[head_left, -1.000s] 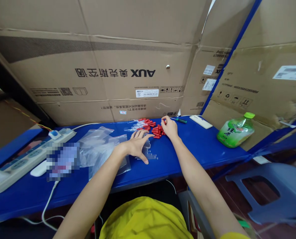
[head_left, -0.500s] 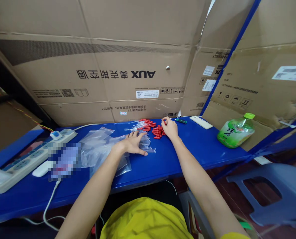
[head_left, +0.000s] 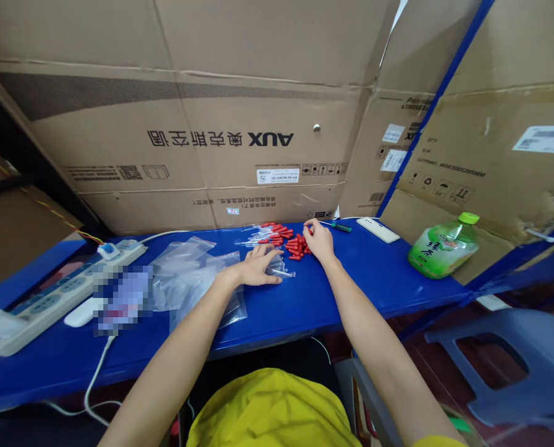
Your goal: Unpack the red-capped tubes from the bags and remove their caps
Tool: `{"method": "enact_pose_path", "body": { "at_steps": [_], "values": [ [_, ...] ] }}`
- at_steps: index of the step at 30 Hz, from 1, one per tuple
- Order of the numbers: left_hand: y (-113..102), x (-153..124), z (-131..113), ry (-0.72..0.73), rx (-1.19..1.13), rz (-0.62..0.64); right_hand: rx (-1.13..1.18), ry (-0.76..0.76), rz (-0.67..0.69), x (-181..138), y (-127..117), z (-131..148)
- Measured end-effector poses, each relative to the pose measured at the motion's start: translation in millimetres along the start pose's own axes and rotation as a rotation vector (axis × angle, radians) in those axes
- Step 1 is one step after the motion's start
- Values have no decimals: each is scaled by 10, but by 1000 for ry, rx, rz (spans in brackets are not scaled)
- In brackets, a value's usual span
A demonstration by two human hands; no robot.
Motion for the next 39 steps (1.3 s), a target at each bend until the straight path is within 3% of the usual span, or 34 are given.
{"method": "enact_pose_path", "body": {
  "at_steps": [14, 27, 32, 39],
  "values": [
    [-60, 24, -56, -18, 32, -77, 11, -7, 5, -6, 27, -25],
    [-86, 32, 34, 58, 1, -114, 32, 2, 18, -7, 27, -35],
    [-162, -13, -47, 106, 16, -178, 32, 7, 17, -2, 29, -45],
    [-154, -29, -286, 211, 82, -126, 46, 9, 8, 1, 27, -65]
  ]
}}
Point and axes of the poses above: each hand's wrist, its own x-axis towards the middle knuckle, its own y-axis out of the palm, z = x × y, the point moved 7 cm from there along x, towards the middle knuckle, and after that the axes turned 6 degrees about z, right-handed, at the moved point
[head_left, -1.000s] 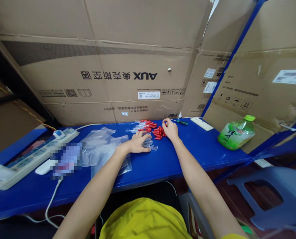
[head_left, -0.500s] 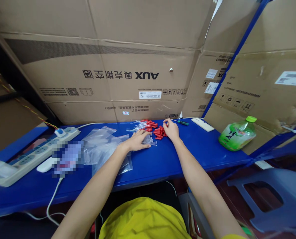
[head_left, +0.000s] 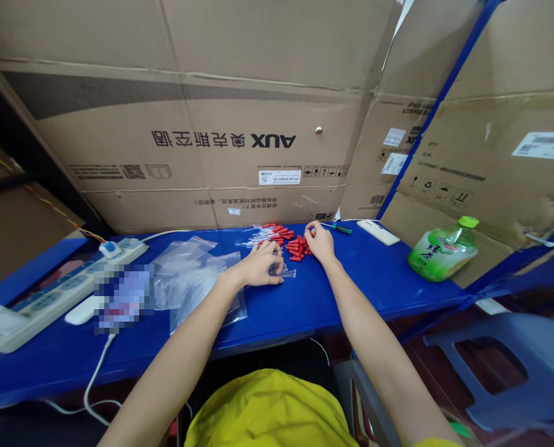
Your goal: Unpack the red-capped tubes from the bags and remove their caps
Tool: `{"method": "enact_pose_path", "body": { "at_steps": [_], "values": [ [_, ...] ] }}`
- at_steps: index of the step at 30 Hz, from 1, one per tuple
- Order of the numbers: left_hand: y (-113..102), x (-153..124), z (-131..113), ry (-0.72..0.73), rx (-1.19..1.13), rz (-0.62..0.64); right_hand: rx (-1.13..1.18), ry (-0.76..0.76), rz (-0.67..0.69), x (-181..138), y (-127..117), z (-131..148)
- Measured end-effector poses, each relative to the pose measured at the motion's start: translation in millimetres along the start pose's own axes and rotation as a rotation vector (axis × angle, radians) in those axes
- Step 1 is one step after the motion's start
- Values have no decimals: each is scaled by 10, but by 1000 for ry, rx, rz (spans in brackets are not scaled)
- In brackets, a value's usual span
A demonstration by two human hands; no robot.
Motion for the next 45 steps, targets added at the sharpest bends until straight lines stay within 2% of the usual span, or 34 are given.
{"method": "enact_pose_path", "body": {
  "at_steps": [7, 15, 17, 20, 23, 28, 34, 45],
  "values": [
    [5, 19, -155, 73, 10, 16, -4, 5, 12, -2, 13, -2],
    [-2, 18, -90, 83, -6, -31, 25, 8, -44, 13, -63, -33],
    [-45, 14, -65, 74, -15, -86, 14, 26, -58, 16, -106, -42],
    [-159, -2, 57, -30, 48, -250, -59, 87, -56, 10, -150, -59],
    [-243, -44, 278, -235, 135, -380, -138, 146, -34, -3, -161, -74],
    [-233, -107, 594, -476, 149, -410, -213, 198, 53, -7, -118, -113],
    [-116, -68, 727, -525, 147, -311, -193, 198, 112, -18, -116, -108],
    [-59, -54, 823, -526, 123, -357, -86, 187, 44, -23, -131, -153]
  ]
}}
Point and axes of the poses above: each hand's wrist, its own x-axis towards the middle knuckle, its own y-axis out of the palm, z = x × y, the point moved 7 cm from there along x, towards the middle knuckle, and after that the axes turned 6 degrees about z, right-handed, at the moved point
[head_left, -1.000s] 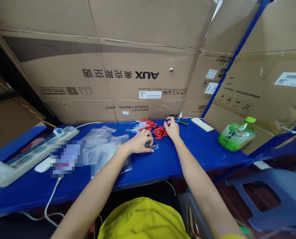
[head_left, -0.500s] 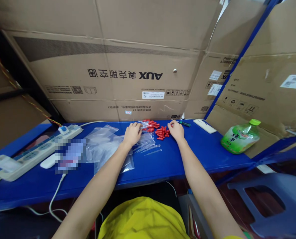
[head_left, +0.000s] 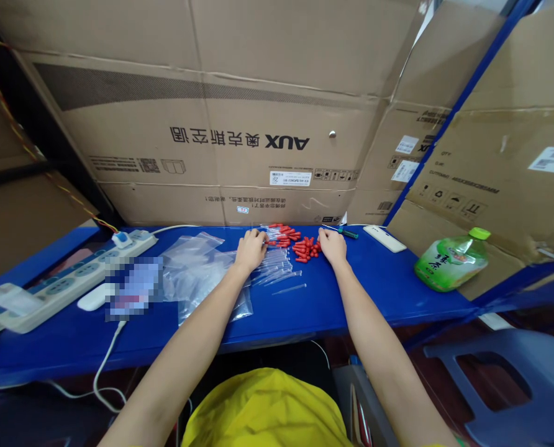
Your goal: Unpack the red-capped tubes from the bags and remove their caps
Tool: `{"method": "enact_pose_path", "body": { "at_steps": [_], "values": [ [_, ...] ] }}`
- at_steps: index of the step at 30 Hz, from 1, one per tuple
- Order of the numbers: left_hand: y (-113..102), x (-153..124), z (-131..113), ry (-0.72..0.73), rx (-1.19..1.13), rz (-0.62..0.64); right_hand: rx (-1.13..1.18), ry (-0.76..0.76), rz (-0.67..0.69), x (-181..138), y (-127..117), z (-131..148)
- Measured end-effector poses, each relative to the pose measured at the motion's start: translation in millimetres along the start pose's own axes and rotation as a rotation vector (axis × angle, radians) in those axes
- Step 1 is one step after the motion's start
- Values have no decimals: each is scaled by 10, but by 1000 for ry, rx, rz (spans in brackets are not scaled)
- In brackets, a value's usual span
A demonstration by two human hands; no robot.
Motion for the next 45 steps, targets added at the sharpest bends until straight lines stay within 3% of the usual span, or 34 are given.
{"method": "enact_pose_path", "body": {
  "at_steps": [12, 20, 25, 31, 34, 38, 41, 45],
  "values": [
    [45, 37, 3, 33, -17, 44, -18, 133, -41, 20, -18, -163],
    [-226, -44, -120, 7, -131, -91, 140, 356, -243, -45, -61, -413],
    [-174, -36, -218, 55, -216, -43, 203, 354, -242, -18, -44, -417],
    [-47, -7, -290, 133, -182, 8, 375, 94, -197, -20, -75, -83],
    [-43, -34, -346, 180, -158, 31, 310, -126, -144, -103, -78, 231],
    [-62, -97, -474, 320, -186, 47, 220, -472, 30, -303, 39, 695],
    [-63, -112, -482, 331, -181, 48, 93, -603, 125, -433, 148, 909],
    [-58, -102, -406, 274, -125, 64, -41, -708, 99, -529, 170, 1054]
  ]
}}
Point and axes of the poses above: each hand's wrist, its own x-axis towards the middle knuckle, its own y-axis out of the palm, z = x × y, the point moved 7 cm from there along x, towards the middle knuckle, and after that the axes turned 6 degrees about z, right-handed, at the moved point
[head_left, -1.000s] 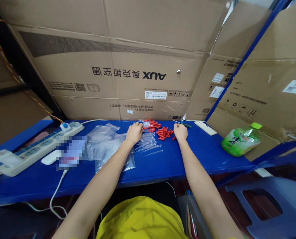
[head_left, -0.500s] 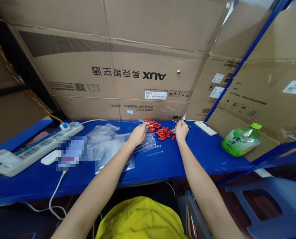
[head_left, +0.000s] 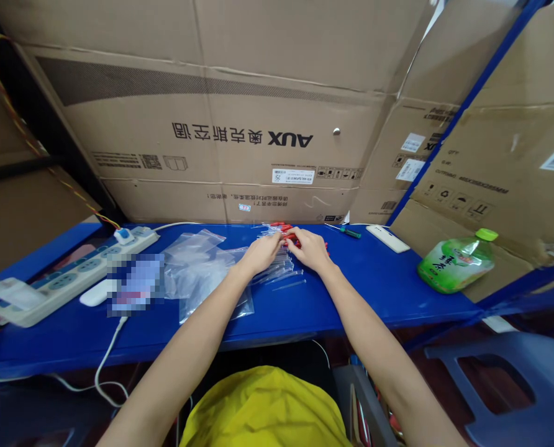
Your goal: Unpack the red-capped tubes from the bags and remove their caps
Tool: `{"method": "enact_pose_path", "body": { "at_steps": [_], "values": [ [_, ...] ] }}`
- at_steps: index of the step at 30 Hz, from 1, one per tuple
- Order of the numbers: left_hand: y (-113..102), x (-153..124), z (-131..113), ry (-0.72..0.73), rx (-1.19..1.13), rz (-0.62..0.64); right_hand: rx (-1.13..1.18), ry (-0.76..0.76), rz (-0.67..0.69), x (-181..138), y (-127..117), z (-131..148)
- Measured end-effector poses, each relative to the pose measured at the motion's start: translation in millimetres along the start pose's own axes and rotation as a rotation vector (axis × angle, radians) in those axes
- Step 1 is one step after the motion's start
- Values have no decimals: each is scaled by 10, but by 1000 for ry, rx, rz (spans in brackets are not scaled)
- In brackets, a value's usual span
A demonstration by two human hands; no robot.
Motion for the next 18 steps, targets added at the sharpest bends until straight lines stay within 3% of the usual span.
{"method": "enact_pose_path", "body": {
  "at_steps": [8, 18],
  "values": [
    [-76, -54, -32, -2, 51, 26, -172, -96, 6, 9, -21, 111],
    [-66, -29, -31, -61, 191, 148, -368, -195, 3, 33, 55, 120]
  ]
}}
Point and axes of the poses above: each hand's wrist, its own x-axis towards the middle knuckle, its own y-axis out of the palm, z = x × y, the point moved 7 cm from there along x, towards the middle knuckle, and after that the axes turned 6 degrees about z, right-handed, at the moved point
